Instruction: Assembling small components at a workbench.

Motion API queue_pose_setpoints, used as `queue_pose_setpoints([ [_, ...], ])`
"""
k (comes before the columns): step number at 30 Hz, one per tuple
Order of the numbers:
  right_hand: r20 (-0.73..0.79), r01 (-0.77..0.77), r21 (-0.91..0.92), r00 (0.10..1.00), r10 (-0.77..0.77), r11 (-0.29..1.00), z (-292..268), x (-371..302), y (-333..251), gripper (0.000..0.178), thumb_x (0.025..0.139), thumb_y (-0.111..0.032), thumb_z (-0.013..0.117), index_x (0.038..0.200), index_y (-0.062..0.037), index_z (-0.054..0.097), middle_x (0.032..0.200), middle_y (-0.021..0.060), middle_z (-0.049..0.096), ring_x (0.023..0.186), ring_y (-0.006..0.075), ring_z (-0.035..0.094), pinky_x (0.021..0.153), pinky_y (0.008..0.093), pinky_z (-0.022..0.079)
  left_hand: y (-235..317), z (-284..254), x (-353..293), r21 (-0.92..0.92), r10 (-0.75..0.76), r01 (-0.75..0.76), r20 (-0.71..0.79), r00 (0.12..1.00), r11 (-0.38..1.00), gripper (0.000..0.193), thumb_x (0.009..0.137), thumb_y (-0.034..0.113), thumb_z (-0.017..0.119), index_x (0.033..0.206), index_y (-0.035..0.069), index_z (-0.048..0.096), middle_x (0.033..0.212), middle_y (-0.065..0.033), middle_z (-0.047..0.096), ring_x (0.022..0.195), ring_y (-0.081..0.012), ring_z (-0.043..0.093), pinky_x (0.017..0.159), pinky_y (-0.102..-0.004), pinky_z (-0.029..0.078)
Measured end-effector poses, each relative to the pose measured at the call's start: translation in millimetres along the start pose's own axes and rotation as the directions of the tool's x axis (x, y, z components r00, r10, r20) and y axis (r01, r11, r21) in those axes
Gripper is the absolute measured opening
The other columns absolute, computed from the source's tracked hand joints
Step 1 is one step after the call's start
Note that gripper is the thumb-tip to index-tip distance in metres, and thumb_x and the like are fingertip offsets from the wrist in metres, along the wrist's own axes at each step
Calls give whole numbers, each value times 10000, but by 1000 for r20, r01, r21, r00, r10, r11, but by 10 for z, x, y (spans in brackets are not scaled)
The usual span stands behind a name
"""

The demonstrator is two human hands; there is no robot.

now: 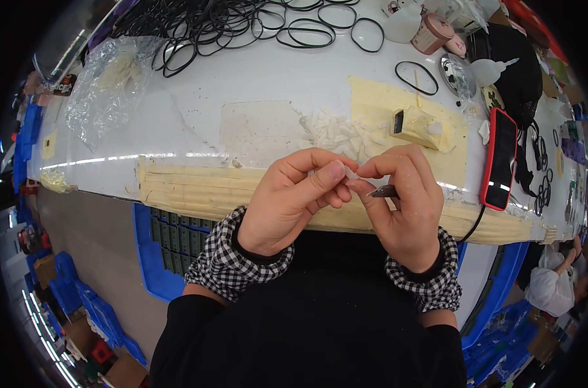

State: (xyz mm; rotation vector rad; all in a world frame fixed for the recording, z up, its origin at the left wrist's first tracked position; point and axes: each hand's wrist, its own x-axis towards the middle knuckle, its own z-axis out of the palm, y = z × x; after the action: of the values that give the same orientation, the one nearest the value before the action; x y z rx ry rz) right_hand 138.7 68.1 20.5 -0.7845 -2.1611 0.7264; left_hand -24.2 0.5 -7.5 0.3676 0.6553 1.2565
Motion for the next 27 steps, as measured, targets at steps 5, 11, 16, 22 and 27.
queue_pose_setpoints([
  [5,7,-9,41,1000,8,999,17,-31,-41,215,687,10,735,845,-34,596,787,67,559,619,179,621,502,266,496,-14,21,-13,-10,17,-17,-37,999,1000,173,952,146,531,1023,1,591,868,-17,606,758,-57,543,687,-185,457],
  [11,103,4,67,995,-11,998,-12,10,-29,290,738,-230,759,838,-23,581,739,67,565,582,173,543,492,264,425,-11,66,7,-37,-60,58,-36,998,998,182,965,221,499,913,51,536,746,27,502,649,-40,433,573,-177,353],
  [16,199,13,-79,980,3,997,-24,-34,23,358,775,-370,700,801,-43,559,678,69,543,545,212,532,477,295,406,43,92,-6,-4,-139,139,-47,989,990,194,948,229,510,871,51,511,715,22,482,600,-38,396,518,-180,311],
  [22,271,-38,-128,960,71,991,-47,-32,-10,373,790,-387,664,750,-43,526,640,78,516,545,249,529,480,314,396,47,54,-7,51,-127,127,-10,992,991,190,929,221,537,861,46,516,737,17,489,586,-32,392,514,-178,309],
  [27,276,-39,-134,958,75,990,-53,-36,-8,384,779,-396,671,745,-44,520,634,74,519,534,246,526,471,314,392,60,51,-9,80,-111,112,-9,994,991,186,923,215,548,857,43,522,763,16,483,577,-25,387,510,-173,311],
])
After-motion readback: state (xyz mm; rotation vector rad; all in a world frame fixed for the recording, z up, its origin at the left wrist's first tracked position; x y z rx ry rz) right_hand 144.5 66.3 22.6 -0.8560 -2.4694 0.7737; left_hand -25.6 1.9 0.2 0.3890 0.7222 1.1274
